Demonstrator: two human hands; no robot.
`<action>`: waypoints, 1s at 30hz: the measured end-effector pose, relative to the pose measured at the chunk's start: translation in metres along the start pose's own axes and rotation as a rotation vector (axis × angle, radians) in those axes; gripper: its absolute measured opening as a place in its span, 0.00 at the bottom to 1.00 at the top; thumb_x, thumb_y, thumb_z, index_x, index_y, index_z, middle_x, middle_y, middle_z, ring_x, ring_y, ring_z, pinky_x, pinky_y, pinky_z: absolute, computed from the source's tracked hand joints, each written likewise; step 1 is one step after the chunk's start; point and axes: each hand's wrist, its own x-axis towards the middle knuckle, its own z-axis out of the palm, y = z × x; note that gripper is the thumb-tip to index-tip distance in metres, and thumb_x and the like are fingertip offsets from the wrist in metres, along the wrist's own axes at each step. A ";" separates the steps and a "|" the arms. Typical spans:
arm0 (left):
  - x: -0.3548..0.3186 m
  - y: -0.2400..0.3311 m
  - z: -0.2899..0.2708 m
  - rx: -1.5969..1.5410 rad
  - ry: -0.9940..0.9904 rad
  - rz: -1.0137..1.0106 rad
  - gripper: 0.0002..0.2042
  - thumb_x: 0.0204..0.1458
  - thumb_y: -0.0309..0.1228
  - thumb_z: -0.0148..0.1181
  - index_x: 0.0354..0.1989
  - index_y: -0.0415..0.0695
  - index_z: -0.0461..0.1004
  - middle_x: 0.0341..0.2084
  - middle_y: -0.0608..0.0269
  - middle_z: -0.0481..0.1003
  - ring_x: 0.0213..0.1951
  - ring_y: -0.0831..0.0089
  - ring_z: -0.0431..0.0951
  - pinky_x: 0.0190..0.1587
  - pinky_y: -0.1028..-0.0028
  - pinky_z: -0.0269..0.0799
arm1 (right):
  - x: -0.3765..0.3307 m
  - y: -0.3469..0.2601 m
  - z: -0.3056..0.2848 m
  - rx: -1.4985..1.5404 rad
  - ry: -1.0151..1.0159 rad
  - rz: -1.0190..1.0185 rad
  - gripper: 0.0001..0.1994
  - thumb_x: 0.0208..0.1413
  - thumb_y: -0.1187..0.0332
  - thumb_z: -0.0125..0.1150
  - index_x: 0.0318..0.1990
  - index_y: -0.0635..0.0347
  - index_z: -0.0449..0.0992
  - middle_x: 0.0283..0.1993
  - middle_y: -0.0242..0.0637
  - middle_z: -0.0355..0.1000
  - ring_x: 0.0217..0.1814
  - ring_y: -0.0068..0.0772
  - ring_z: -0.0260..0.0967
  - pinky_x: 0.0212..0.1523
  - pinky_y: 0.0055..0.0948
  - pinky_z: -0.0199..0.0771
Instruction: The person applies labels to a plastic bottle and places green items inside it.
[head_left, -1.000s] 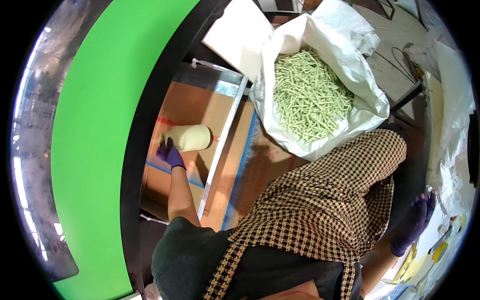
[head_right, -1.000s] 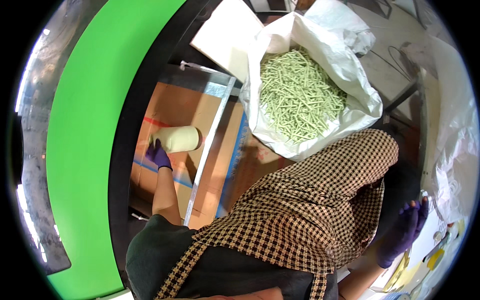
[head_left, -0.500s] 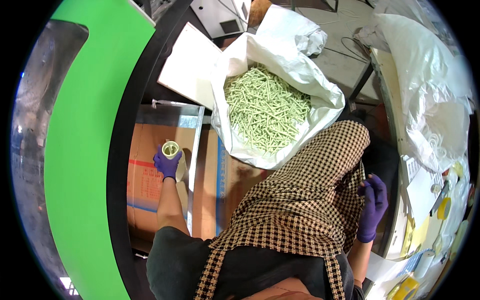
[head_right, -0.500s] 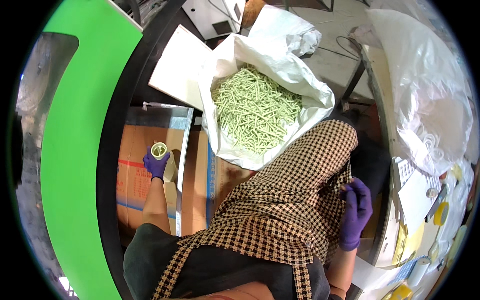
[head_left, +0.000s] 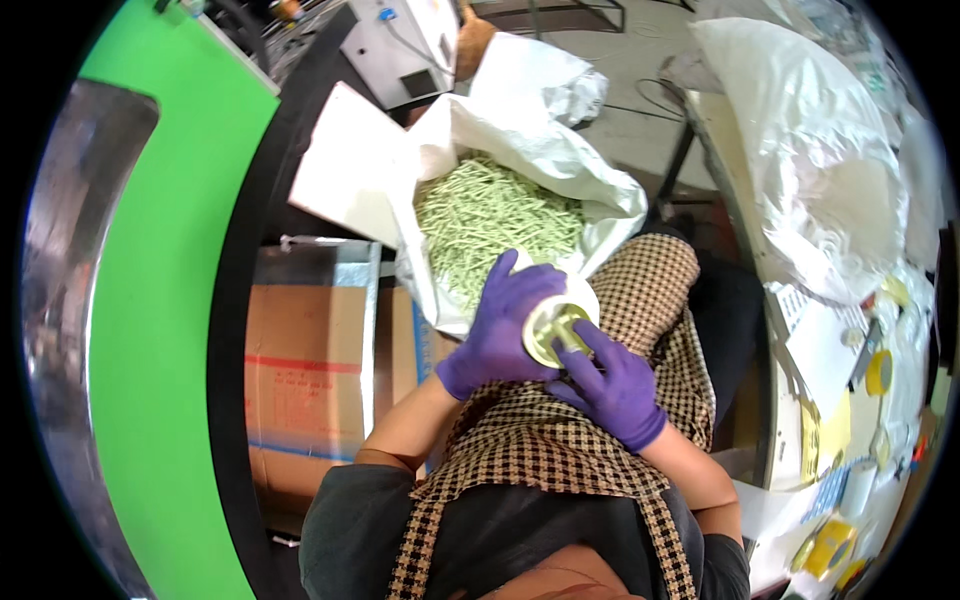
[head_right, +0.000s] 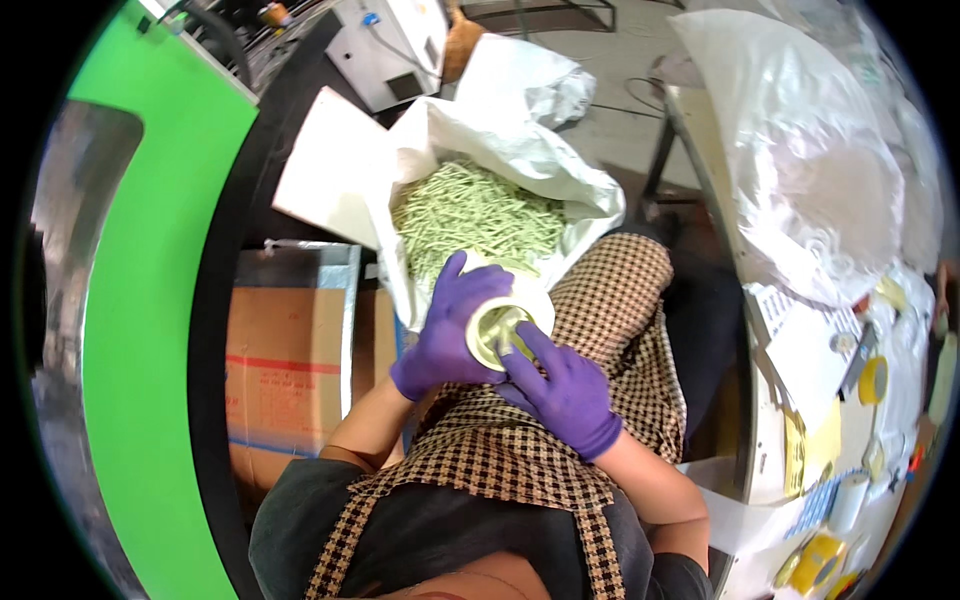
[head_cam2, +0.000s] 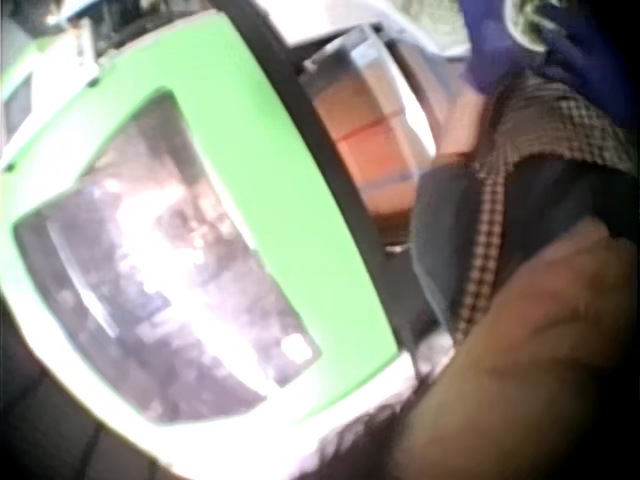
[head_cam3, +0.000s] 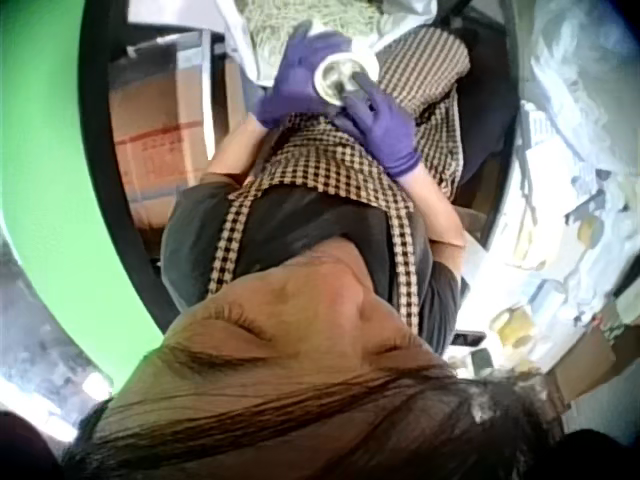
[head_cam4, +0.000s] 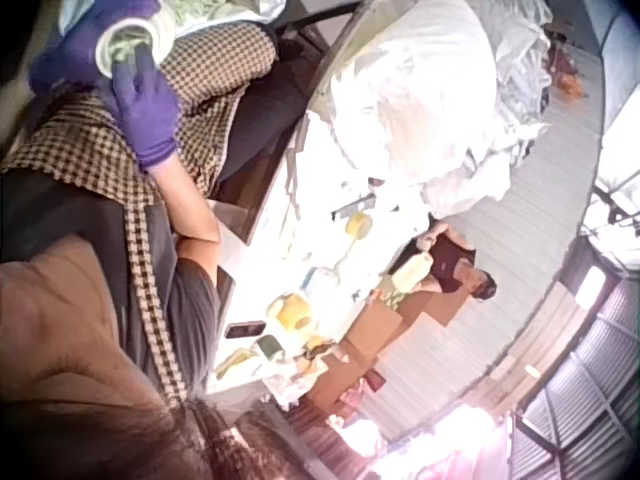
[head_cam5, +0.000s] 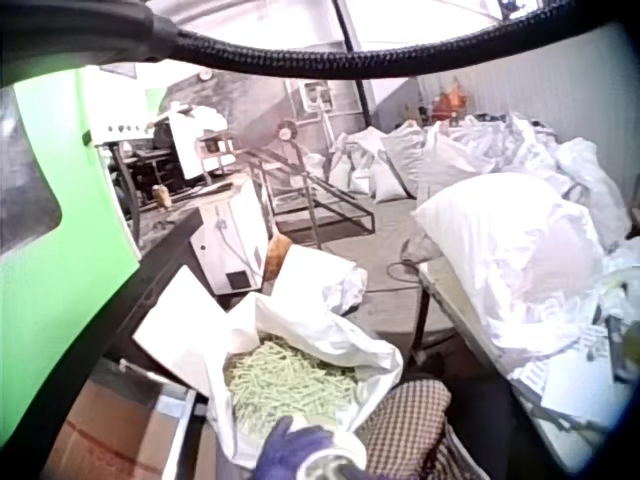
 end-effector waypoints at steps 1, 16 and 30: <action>0.002 0.008 0.015 0.031 0.035 0.049 0.40 0.31 0.49 0.80 0.56 0.45 0.76 0.53 0.57 0.79 0.59 0.57 0.77 0.74 0.45 0.46 | -0.001 0.000 -0.001 -0.063 -0.060 0.036 0.30 0.49 0.55 0.72 0.62 0.42 0.74 0.61 0.34 0.73 0.32 0.30 0.74 0.28 0.30 0.75; 0.031 0.031 0.061 0.273 -0.178 0.451 0.26 0.41 0.40 0.69 0.52 0.44 0.79 0.48 0.58 0.80 0.52 0.60 0.80 0.68 0.41 0.60 | -0.030 0.063 0.015 0.352 -0.497 0.165 0.20 0.51 0.49 0.70 0.40 0.56 0.82 0.34 0.47 0.80 0.39 0.52 0.79 0.41 0.45 0.80; 0.043 -0.051 -0.059 -0.106 0.735 0.025 0.61 0.40 0.39 0.79 0.77 0.39 0.39 0.65 0.44 0.68 0.63 0.50 0.72 0.66 0.53 0.67 | -0.031 0.244 -0.207 -0.551 0.344 0.534 0.07 0.55 0.67 0.70 0.41 0.55 0.84 0.45 0.39 0.78 0.45 0.47 0.78 0.45 0.38 0.78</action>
